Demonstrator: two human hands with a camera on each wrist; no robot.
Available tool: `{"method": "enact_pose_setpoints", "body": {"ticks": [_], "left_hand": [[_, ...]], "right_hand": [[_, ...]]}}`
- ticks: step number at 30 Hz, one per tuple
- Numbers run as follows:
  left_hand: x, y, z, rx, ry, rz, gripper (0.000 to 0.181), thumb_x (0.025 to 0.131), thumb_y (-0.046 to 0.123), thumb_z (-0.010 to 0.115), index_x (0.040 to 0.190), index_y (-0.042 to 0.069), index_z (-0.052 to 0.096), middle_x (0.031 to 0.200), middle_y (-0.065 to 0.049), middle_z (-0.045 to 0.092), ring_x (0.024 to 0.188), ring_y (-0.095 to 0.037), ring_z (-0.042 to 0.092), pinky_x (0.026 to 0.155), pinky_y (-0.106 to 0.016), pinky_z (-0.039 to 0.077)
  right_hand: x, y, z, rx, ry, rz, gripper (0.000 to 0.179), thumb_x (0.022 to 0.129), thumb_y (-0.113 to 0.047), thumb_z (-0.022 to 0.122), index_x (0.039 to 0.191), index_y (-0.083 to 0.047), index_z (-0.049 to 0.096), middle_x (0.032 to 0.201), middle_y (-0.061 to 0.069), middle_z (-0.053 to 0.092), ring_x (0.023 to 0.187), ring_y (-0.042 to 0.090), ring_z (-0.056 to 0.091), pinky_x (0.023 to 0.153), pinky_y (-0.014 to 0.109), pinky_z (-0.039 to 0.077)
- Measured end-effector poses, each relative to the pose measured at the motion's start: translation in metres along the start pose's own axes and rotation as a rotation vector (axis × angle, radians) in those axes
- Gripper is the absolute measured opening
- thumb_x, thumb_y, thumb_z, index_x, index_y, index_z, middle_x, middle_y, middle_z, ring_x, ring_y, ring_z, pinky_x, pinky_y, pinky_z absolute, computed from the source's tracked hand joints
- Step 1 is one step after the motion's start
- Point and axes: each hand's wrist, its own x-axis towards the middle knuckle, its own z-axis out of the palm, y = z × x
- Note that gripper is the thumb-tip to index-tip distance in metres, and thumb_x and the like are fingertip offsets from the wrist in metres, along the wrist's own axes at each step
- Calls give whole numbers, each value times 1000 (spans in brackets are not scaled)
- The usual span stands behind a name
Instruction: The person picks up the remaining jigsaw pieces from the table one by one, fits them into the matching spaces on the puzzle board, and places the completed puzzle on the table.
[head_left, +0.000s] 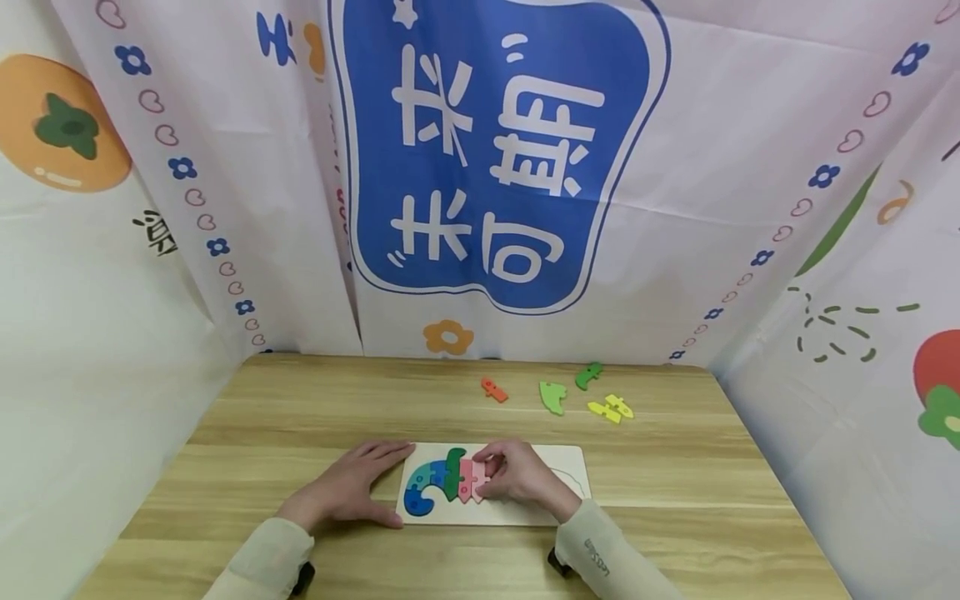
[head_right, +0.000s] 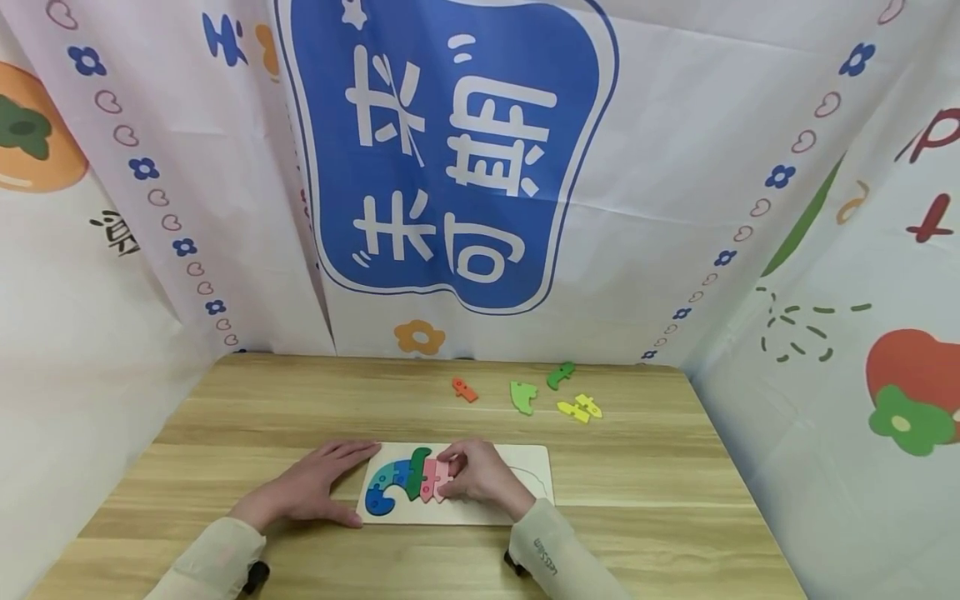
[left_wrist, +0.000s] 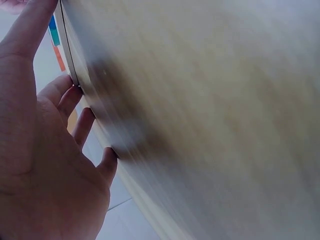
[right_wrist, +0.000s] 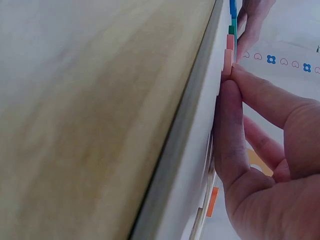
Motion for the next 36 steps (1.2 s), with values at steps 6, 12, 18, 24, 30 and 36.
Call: {"method": "enact_pose_setpoints", "body": {"ticks": [6,12,18,24,30,36], "left_hand": [[-2,1,-1,-5,5,9,110,73,75,79,162,26,37,164,-4,41,149,-38,35,116,-69,31],[-1,0,-1,-2,4,-1,110,72,75,79,162,26,38,163,-3,41,149,-37,35,117,-69,30],[0,1,-1,-16,6,-5,110,72,74,81,161,26,40,163,-2,41,148,-36,36,117,-70,29],[0,-1,0,2,-2,-8,110,72,77,78,162,28,38,164,1,40,149,-34,34,117,-69,29],[1,-2,0,3,5,8,111,72,77,78,162,27,38,164,-1,40,149,-36,35,117,-70,29],[1,-2,3,9,7,16,111,72,78,77,162,27,38,164,0,40,149,-35,35,117,-68,30]], "right_hand": [[0,0,1,1,4,10,45,76,-6,92,119,-8,76,87,3,66,79,20,58,64,27,50],[0,-2,-3,-15,12,13,43,82,-12,89,121,-7,72,87,1,67,76,16,61,63,25,52],[7,-4,-19,14,41,-14,35,93,-12,77,126,-3,69,91,4,68,73,17,69,63,28,59],[16,2,-40,54,99,-19,34,99,-9,69,131,1,66,95,10,69,77,23,71,65,33,61],[28,4,-53,30,179,-5,33,99,-8,68,131,1,66,103,13,70,87,27,70,72,35,60],[46,2,-57,-97,190,33,48,99,-16,70,145,-7,59,139,15,63,125,33,61,104,51,52]]}}
